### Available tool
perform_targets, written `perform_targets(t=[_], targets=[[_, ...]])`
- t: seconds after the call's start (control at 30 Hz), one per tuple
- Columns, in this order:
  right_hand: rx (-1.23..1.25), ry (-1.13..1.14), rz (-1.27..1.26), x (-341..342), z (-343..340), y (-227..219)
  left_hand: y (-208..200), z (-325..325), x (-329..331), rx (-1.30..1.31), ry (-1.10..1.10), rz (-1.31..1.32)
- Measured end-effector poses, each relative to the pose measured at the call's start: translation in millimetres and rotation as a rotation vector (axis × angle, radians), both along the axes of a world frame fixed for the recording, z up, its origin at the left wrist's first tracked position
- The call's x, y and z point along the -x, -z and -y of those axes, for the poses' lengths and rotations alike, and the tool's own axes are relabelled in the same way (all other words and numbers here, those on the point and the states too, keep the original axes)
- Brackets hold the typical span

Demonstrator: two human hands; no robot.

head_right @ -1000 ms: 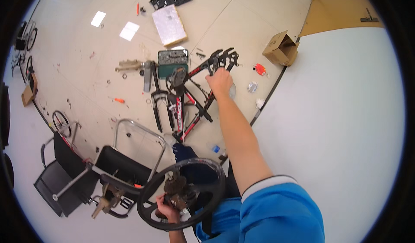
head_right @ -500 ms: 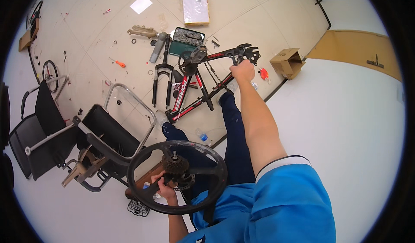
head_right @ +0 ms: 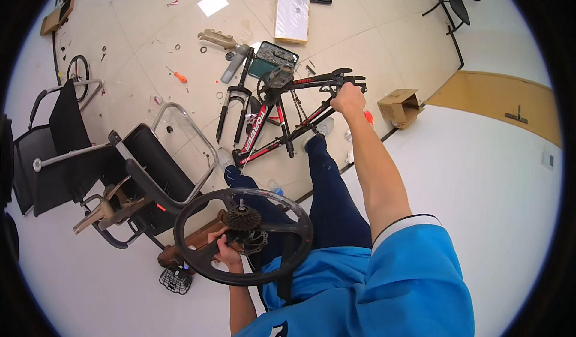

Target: The person sits on the floor and installs a disc brake rotor onto a bicycle wheel hub, securing it with bolts. They then pick up the bicycle frame and attach the wheel to the frame.

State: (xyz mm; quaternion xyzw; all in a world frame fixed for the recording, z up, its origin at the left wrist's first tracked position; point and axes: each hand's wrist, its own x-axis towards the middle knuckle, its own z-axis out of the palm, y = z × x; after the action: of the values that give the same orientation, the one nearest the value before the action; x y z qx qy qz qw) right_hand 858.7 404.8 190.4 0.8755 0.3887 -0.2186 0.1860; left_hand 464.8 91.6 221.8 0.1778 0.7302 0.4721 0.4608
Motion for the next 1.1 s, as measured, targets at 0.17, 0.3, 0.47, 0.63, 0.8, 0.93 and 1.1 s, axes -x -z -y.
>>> perform_targets(t=[0.17, 0.3, 0.47, 0.63, 0.8, 0.93, 1.1], targets=[[0.057, -0.257, 0.001, 41, -31, -40, 2, 1, 2, -0.074, -0.023, -0.028], [0.097, -0.517, -0.018, 89, -51, -80, 1, -7, 0, -0.093, -0.046, -0.004], [0.264, -0.771, -0.049, 144, -60, -129, -3, -21, -3, -0.177, -0.002, -0.177], [0.453, -0.978, -0.067, 155, -36, -166, 0, -21, -3, -0.129, -0.052, -0.104], [0.369, -1.092, -0.037, 127, 8, -161, -15, -28, 2, -0.124, -0.065, -0.107], [0.385, -1.010, -0.061, 111, 31, -164, -23, -35, 7, -0.156, -0.076, -0.128], [0.401, -0.865, -0.063, 57, 58, -140, -23, -63, 10, -0.071, 0.095, -0.242]])
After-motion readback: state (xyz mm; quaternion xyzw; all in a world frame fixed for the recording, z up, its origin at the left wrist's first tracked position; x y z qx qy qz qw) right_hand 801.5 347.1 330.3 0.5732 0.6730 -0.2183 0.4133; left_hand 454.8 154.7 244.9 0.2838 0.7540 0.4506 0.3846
